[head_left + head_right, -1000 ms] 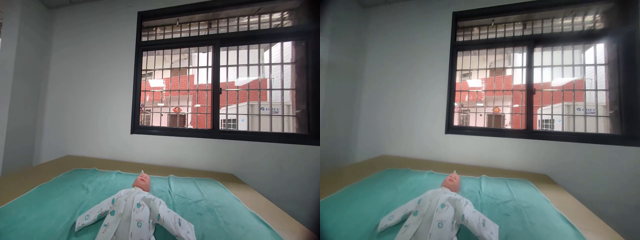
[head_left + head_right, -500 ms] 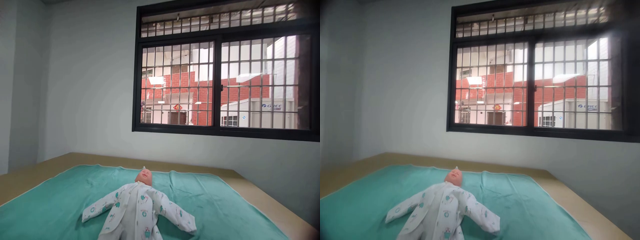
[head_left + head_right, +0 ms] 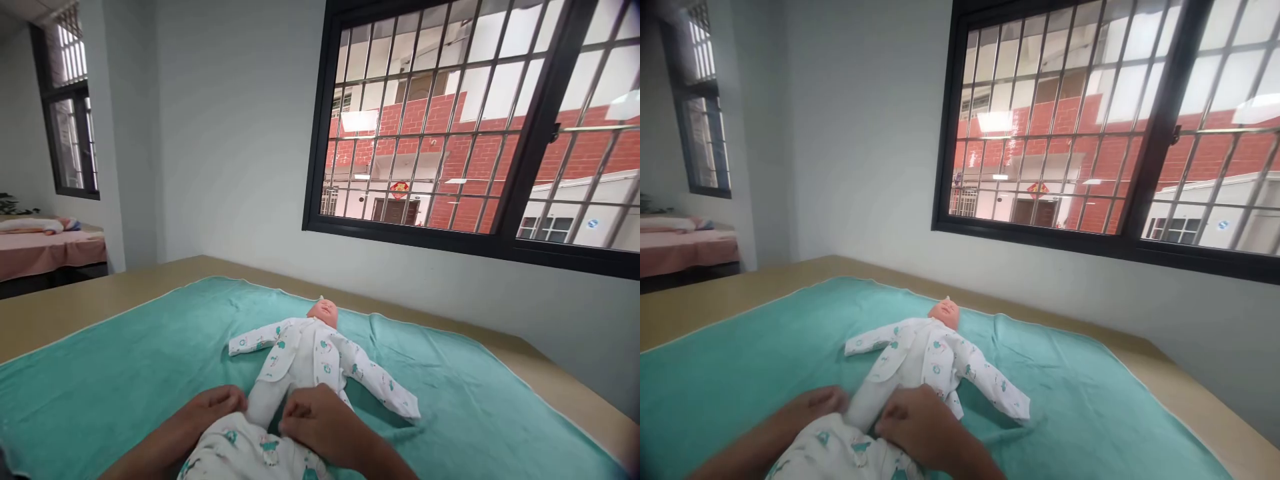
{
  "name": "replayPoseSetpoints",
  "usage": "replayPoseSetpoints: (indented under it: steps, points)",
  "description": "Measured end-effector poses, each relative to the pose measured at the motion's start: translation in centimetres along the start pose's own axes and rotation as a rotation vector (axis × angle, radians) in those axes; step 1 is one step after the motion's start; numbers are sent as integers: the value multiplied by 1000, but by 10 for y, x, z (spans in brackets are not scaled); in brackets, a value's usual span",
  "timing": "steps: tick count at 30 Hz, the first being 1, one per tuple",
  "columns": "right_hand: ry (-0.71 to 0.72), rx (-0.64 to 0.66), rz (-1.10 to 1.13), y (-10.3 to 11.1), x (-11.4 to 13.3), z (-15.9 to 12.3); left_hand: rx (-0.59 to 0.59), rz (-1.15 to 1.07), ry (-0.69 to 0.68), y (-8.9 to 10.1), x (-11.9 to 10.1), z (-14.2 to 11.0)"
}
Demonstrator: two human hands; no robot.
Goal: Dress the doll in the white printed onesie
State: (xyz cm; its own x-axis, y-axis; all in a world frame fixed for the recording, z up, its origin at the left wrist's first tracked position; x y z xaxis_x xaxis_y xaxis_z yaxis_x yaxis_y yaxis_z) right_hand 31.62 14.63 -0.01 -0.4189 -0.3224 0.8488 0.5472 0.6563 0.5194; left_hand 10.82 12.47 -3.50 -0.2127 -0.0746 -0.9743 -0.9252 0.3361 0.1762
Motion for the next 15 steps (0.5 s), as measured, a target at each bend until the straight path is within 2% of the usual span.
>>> replayPoseSetpoints:
  steps: [4, 8, 12, 15]
  points:
    - [-9, 162, -131, -8, 4, -7, 114, 167, -5, -15, -16, 14]
    - [-76, 266, -208, -18, 1, -10, -38, 446, -61, -17, -38, 27]
    - [-127, 180, -340, -15, -9, -7, -164, 480, -98, -13, -51, 48]
    - [-164, 60, -432, -4, -18, -8, -169, 538, -55, -14, -48, 59]
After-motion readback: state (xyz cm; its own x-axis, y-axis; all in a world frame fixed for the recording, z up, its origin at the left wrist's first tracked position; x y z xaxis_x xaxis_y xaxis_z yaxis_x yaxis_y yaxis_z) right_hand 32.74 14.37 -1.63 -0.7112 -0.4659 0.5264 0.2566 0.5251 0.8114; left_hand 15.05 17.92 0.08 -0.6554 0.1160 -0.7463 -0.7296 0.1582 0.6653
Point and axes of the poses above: each hand's wrist, its own z-axis towards the middle knuckle, its own y-axis out of the back of the hand, x = y × z, the point moved 6 cm from there along z, towards the middle knuckle, and after that the axes turned 12 degrees about x, right-handed, at the moved point
